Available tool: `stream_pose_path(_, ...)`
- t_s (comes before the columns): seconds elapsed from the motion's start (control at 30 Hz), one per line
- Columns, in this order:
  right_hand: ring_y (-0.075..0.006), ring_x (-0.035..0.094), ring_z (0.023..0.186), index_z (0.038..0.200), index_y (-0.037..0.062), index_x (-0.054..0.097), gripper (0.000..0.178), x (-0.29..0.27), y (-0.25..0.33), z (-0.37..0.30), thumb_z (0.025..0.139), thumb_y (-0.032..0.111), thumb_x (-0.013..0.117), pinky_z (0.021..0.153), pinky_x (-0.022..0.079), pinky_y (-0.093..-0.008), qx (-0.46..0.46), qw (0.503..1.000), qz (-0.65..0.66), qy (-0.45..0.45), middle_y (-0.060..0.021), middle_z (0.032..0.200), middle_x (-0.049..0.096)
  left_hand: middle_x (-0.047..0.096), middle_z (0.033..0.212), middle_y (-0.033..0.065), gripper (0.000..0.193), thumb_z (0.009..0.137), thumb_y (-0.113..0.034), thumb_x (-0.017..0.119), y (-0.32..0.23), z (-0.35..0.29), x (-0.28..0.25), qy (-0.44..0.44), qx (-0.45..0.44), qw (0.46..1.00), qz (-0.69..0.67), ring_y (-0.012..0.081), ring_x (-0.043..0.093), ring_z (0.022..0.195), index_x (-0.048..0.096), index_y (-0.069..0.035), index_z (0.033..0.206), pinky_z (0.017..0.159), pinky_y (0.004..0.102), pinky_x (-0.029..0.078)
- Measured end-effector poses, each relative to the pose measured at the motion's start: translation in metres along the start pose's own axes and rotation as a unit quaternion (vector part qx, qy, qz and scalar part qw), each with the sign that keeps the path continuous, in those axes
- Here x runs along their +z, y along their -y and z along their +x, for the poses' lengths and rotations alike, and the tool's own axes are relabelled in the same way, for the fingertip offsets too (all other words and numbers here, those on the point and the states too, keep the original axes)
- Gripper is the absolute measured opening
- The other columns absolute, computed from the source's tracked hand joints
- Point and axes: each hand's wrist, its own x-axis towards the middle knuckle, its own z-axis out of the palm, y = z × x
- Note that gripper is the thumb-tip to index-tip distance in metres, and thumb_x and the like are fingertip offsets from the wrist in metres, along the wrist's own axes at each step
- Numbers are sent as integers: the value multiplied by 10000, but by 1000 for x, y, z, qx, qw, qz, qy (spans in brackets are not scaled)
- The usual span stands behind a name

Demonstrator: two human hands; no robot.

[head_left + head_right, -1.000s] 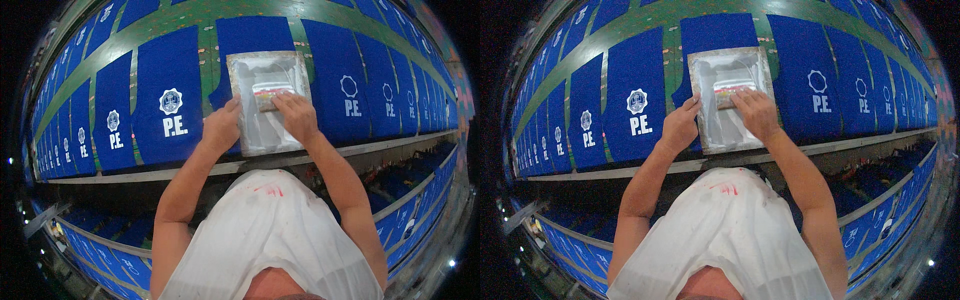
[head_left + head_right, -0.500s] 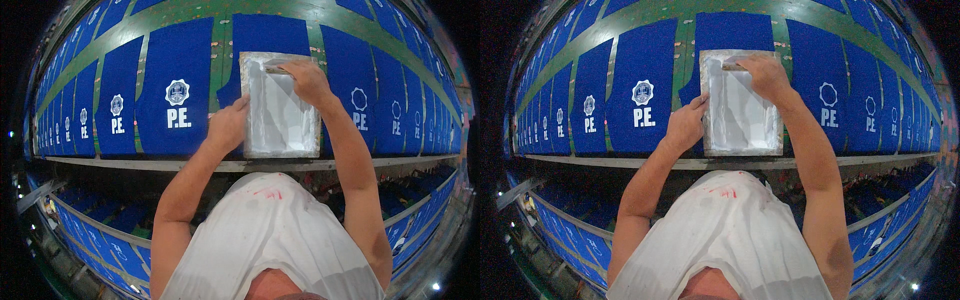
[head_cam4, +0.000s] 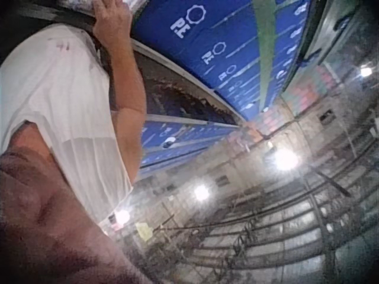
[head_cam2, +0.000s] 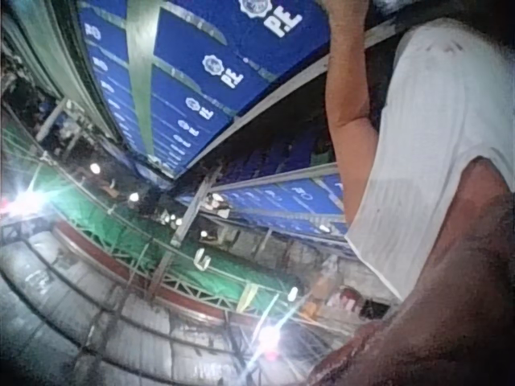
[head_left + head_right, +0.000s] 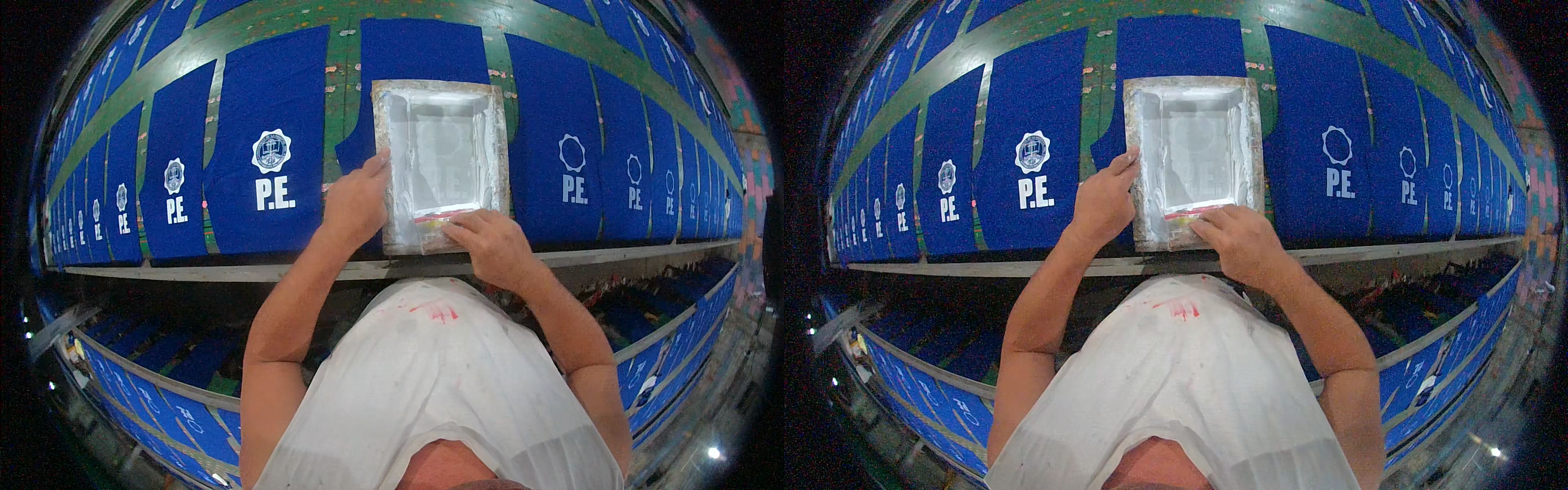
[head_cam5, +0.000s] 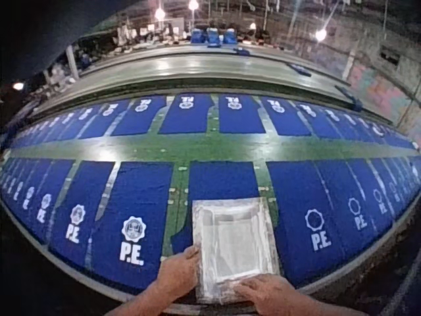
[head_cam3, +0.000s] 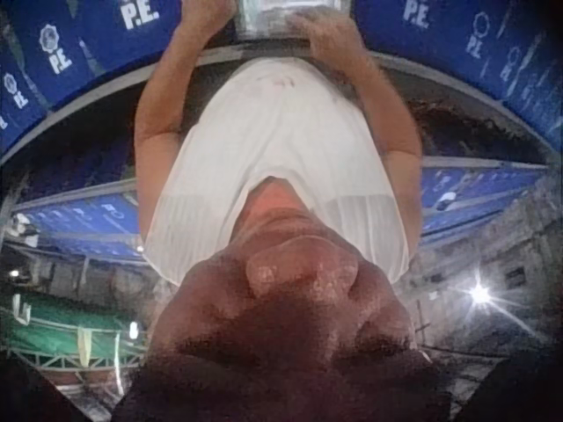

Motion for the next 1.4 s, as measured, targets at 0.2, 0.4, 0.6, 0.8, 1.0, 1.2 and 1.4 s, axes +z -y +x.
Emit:
stream_pose_path(0.2, -424, 785, 1126, 1319, 108, 802, 417, -20, -86, 82, 928, 40, 675, 981, 627, -551, 33, 998, 4, 52, -183, 1195, 825, 665, 1611, 144, 460, 900, 15, 662, -2, -1, -5, 0, 3, 1000, 23, 388, 777, 1161, 750, 18, 1351, 1012, 516, 636)
stream_pose_path(0.4, -424, 765, 1190, 1353, 94, 809, 409, -24, -129, 156, 960, 49, 705, 1024, 608, -528, 78, 993, -58, -70, -209, 1246, 823, 671, 1598, 153, 444, 901, 20, 676, -7, 1, -11, -4, 4, 1000, 18, 388, 781, 1142, 751, 35, 1339, 1022, 518, 628)
stream_pose_path(0.6, -391, 798, 1096, 1263, 120, 853, 397, 2, -89, 82, 912, 2, 710, 981, 625, -519, 2, 998, -6, -67, -157, 1173, 849, 677, 1587, 156, 392, 899, 18, 676, -10, 1, -6, -17, -3, 1000, 8, 392, 778, 1158, 760, 32, 1282, 1026, 520, 625)
stream_pose_path(0.8, -381, 784, 1110, 1245, 118, 802, 379, 12, -15, -5, 888, 36, 705, 967, 610, -520, -19, 998, 23, -48, -149, 1176, 826, 688, 1556, 169, 394, 891, 11, 675, -8, 1, -2, -28, -4, 1000, 0, 402, 771, 1158, 753, 29, 1277, 1009, 522, 622)
stream_pose_path(1.0, -368, 786, 1108, 1264, 107, 812, 425, -12, -53, 27, 869, 15, 686, 965, 632, -517, 2, 998, 46, 30, -146, 1189, 825, 726, 1500, 171, 383, 879, 17, 666, -10, 1, 0, -53, -1, 999, -10, 403, 773, 1151, 764, 26, 1250, 999, 519, 625)
stream_pose_path(1.2, -421, 780, 1158, 1279, 120, 828, 369, -22, -126, 131, 945, 59, 682, 1001, 639, -536, 42, 996, -34, -71, -193, 1194, 823, 669, 1608, 201, 446, 964, 3, 667, -16, -1, 7, -81, -29, 995, -51, 411, 701, 1375, 748, 48, 1400, 1185, 470, 563)
stream_pose_path(1.4, -423, 755, 1211, 1377, 122, 803, 387, -17, -147, 149, 1006, 47, 725, 1055, 605, -524, 34, 993, -51, -101, -174, 1284, 814, 695, 1579, 229, 366, 1034, 29, 683, -23, -11, 46, -219, -65, 963, -145, 410, 664, 1453, 762, 49, 1391, 1255, 470, 500)
